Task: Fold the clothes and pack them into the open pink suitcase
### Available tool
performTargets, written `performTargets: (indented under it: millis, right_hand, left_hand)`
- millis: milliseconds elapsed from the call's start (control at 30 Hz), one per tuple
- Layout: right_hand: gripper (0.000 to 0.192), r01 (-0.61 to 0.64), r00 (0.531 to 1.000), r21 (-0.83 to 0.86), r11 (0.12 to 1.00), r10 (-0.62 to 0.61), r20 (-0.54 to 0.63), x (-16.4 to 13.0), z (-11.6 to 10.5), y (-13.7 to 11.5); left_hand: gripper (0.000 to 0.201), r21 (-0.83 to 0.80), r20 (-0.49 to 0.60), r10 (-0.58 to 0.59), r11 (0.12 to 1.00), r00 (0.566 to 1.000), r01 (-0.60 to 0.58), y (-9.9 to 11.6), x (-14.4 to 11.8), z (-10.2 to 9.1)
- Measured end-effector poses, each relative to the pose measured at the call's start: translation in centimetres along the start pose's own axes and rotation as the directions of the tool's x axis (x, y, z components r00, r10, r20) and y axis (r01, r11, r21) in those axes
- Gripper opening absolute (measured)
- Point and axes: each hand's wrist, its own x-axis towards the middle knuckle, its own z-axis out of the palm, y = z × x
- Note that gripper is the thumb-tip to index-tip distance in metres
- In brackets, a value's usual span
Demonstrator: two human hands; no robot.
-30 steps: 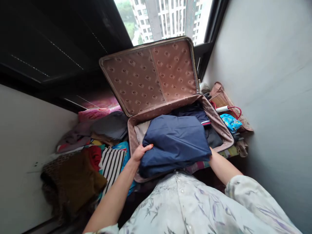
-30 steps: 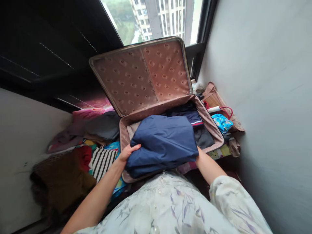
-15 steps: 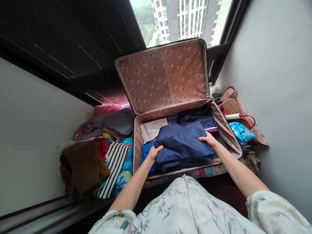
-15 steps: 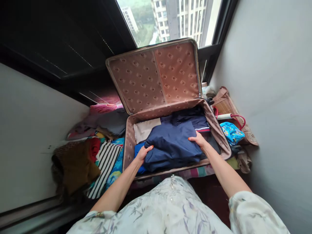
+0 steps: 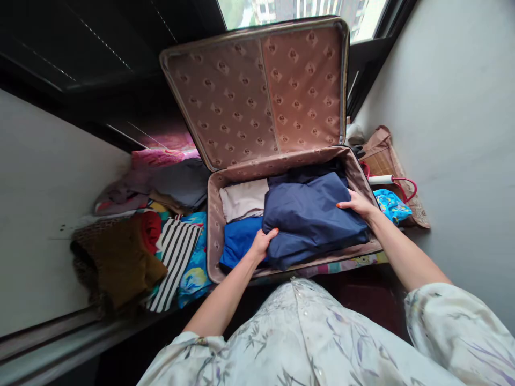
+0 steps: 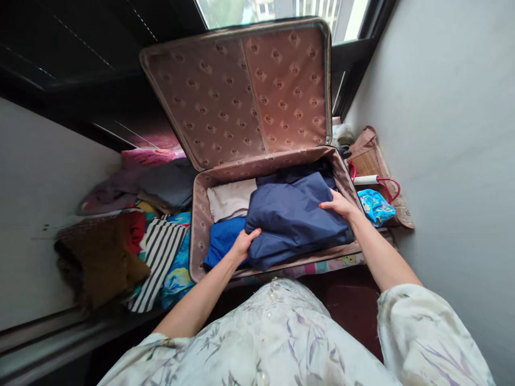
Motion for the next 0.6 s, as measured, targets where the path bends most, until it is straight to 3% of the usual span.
performTargets:
  millis: [67,133,233,333,433,600]
  right_hand:
    - [0.076,0.001,0.998,-0.151,0.989,-0.010,-0.055,-0.9,-2.6,1.4]
    - [0.074,-0.038,0.988,-0.390,0.920,-0.025,-0.155,-1.3,-4.1,2.8]
    - [0.081,-0.189,0.949,-0.690,0.699,-0.052,-0.312,-1.2,-4.0,4.4]
    - [0.095,-0.267,0.917,-0.793,0.547,-0.109,-0.384,-1.1,-3.2,4.5]
    - [0.094,-0.212,0.899,-0.817,0.536,-0.220,-0.378,-1.6,-3.2,3.6]
    - [0.074,0.061,0.858,-0.774,0.630,-0.430,-0.282,-4.3,-2.9,0.3]
  left_hand:
    - [0.050,0.092,0.033,-0.065,0.994,0.997,0.062,-2.5,0.8,2.4]
    - [0.038,0.212,0.010,-0.120,0.970,0.993,0.115,-4.5,2.0,4.6]
    - [0.026,0.292,-0.067,-0.123,0.946,0.990,0.138,-6.5,3.7,6.7]
    - [0.023,0.308,-0.088,-0.080,0.946,0.993,0.103,-7.4,4.5,7.3]
    - [0.023,0.274,-0.053,-0.032,0.961,0.998,0.046,-7.3,4.6,7.1]
    - [0.030,0.176,-0.005,0.004,0.984,1.000,-0.003,-5.5,4.2,5.6]
